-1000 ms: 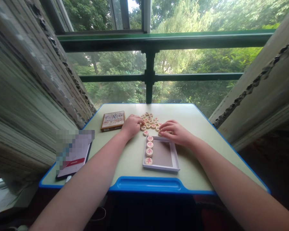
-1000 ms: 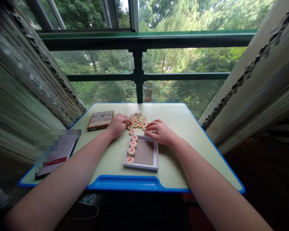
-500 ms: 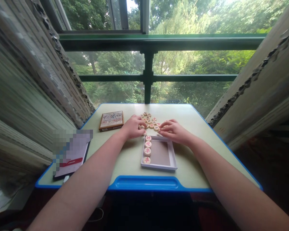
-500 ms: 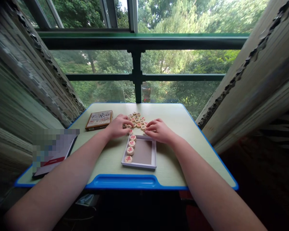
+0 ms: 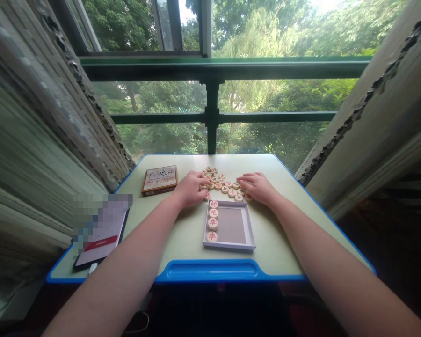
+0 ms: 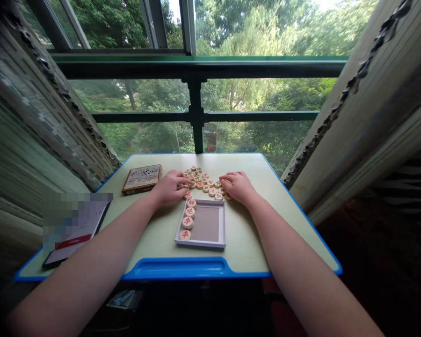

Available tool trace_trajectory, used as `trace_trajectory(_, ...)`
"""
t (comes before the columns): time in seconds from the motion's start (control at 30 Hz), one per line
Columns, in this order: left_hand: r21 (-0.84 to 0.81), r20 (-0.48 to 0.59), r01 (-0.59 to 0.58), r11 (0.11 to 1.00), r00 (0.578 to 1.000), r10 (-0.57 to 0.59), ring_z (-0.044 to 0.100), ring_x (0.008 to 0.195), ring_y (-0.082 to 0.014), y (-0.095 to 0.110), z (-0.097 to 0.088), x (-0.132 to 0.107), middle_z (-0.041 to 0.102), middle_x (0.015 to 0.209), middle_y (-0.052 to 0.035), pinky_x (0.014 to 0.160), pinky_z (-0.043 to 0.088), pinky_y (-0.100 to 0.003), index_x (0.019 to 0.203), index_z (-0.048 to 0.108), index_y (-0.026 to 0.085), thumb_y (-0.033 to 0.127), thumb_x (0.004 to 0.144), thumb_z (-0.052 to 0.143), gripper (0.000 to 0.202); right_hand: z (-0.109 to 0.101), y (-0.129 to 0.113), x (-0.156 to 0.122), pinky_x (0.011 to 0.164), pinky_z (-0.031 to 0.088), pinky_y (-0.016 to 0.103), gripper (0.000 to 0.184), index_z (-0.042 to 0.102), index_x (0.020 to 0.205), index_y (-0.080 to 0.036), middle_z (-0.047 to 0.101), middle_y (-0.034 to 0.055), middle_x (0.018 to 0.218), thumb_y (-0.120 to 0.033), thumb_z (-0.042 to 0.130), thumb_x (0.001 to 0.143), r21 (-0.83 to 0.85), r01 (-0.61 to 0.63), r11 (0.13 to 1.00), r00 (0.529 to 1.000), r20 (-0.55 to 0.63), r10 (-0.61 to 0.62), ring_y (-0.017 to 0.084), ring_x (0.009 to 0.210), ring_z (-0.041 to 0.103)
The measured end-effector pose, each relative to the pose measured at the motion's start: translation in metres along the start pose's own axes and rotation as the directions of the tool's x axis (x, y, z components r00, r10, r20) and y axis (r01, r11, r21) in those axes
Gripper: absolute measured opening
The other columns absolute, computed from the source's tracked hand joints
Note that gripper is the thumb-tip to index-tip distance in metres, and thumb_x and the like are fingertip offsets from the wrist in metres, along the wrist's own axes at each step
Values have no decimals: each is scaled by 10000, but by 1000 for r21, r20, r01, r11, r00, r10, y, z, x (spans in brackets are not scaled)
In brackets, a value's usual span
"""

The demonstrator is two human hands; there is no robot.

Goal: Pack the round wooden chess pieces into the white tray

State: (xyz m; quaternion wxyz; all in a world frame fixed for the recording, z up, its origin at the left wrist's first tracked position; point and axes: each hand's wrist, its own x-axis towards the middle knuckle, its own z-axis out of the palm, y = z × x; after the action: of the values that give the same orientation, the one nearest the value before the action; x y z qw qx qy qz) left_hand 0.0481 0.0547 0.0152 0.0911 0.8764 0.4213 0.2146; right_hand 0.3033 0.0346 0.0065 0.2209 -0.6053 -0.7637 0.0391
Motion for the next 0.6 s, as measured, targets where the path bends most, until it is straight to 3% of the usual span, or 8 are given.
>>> trace_trajectory(0.6, 27, 14, -1, 1000, 1000, 1, 502, 911, -229, 0, -1, 0, 653, 894, -60, 843, 436, -352, 887, 732, 215, 229, 745, 512, 262, 0, -2, -1, 980, 339, 364, 292, 689, 1013, -197, 672, 62, 1083, -268, 452, 858, 20, -45, 999, 999, 32, 44, 209, 1046, 556)
